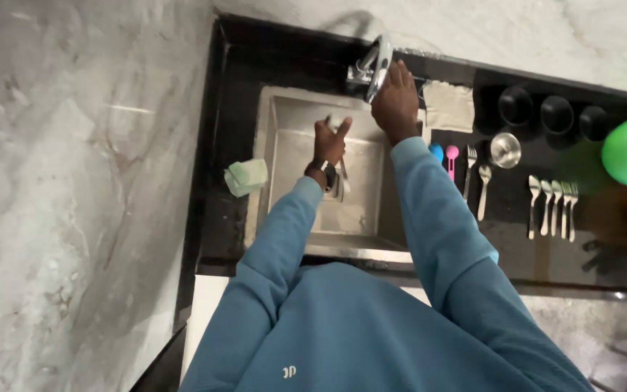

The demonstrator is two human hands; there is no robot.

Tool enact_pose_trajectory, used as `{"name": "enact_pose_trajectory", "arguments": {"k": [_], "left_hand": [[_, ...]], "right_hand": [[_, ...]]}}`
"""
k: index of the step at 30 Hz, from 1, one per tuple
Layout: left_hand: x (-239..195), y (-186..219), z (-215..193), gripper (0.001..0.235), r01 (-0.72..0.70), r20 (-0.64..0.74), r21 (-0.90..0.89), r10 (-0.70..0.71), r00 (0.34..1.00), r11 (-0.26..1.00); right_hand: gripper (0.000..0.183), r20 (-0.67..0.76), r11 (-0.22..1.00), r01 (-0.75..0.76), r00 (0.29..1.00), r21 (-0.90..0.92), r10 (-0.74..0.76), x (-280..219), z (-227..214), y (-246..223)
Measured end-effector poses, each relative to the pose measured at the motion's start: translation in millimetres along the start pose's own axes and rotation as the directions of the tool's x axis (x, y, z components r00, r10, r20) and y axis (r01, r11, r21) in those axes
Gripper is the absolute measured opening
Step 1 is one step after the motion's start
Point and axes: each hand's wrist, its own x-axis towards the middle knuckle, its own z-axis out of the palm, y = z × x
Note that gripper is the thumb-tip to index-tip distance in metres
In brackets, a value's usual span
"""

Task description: The person washes several pieces of metal cutlery, including forks and spoons, at a kitchen sink. They use a green sponge to scrub each item under running water, rinse them, and place them on the countertop to dry.

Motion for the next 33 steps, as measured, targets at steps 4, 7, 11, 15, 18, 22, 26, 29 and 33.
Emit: {"name": "enact_pose_trajectory", "arguments": {"k": [4, 7, 11, 15, 18, 22, 26, 29, 33], "left_hand": [[-1, 0, -4, 0.062, 0.143, -0.114, -0.090, -0.153, 0.982, 0.986], [8, -10, -2, 0.069, 0.192, -0.075, -0.106, -0.200, 0.977, 0.976], [61, -126, 9, 0.055, -0.372, -0.025, -0.038, 0.371, 0.928, 0.927], [21, -50, -2, 0.040, -0.459, 0.019, 0.034, 0.459, 0.888, 0.888], [-4, 31, 11, 0.030, 0.304, 0.181, -0.099, -0.283, 0.942, 0.948], [19, -11, 5, 0.045, 0.639, 0.398, -0.364, -0.507, 0.765, 0.678], [16, -20, -2, 0.055, 0.706, 0.534, -0.375, -0.482, 0.694, 0.601], [20, -31, -7, 0.052, 0.684, 0.537, -0.422, -0.443, 0.718, 0.595], [20, -29, -4, 0.046, 0.676, 0.486, -0.393, -0.483, 0.728, 0.623]], "right_hand": [[0.039, 0.141, 0.988, -0.067, 0.986, -0.142, 0.087, 13, 19, 5], [0.021, 0.180, 0.983, -0.149, 0.969, -0.111, 0.167, 9, 49, 28], [0.020, 0.183, 0.936, -0.309, 0.923, -0.170, 0.338, 15, 64, 31], [0.021, 0.167, 0.956, -0.267, 0.944, -0.118, 0.284, 2, 97, 50], [0.013, 0.240, 0.961, 0.019, 0.970, -0.275, 0.049, 3, 91, 49], [0.015, 0.379, 0.951, 0.072, 0.924, -0.301, 0.050, 12, 78, 47], [0.012, 0.133, 0.911, 0.085, 0.991, -0.404, -0.034, -12, 172, 116], [0.014, 0.354, 0.994, -0.105, 0.929, -0.034, 0.110, 36, 91, 80], [0.012, 0.217, 0.988, 0.076, 0.975, -0.138, -0.045, 32, 108, 85]]}}
